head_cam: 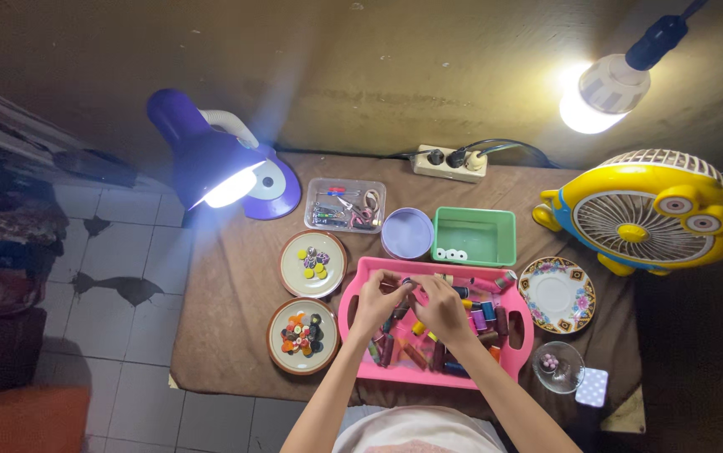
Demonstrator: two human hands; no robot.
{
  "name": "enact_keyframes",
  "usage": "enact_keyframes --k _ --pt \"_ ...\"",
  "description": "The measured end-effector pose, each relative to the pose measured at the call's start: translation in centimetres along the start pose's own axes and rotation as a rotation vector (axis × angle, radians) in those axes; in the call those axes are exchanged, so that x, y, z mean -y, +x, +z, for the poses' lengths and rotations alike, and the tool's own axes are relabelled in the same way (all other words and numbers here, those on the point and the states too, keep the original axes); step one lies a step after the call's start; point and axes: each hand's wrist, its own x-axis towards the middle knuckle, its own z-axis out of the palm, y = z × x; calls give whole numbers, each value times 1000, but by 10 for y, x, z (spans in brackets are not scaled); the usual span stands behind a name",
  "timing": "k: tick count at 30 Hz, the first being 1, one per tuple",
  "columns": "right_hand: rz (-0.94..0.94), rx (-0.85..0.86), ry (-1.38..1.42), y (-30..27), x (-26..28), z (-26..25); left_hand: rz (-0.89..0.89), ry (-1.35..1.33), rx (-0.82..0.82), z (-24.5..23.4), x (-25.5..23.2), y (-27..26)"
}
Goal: The person sorts through sewing supplies by picking up thread spools and small plastic pieces from a pink tray and placing them into a green container.
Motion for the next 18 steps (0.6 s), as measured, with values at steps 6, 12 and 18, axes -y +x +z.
enact_keyframes --k 6,12,18 --pt "86 -82 176 -8 8 -19 -3 9 -1 14 -38 -16" --pt "327 -122 387 -7 4 -32 53 -251 142 24 -20 -8" --pt "324 -44 431 -2 2 -47 110 -250 129 29 -20 -12"
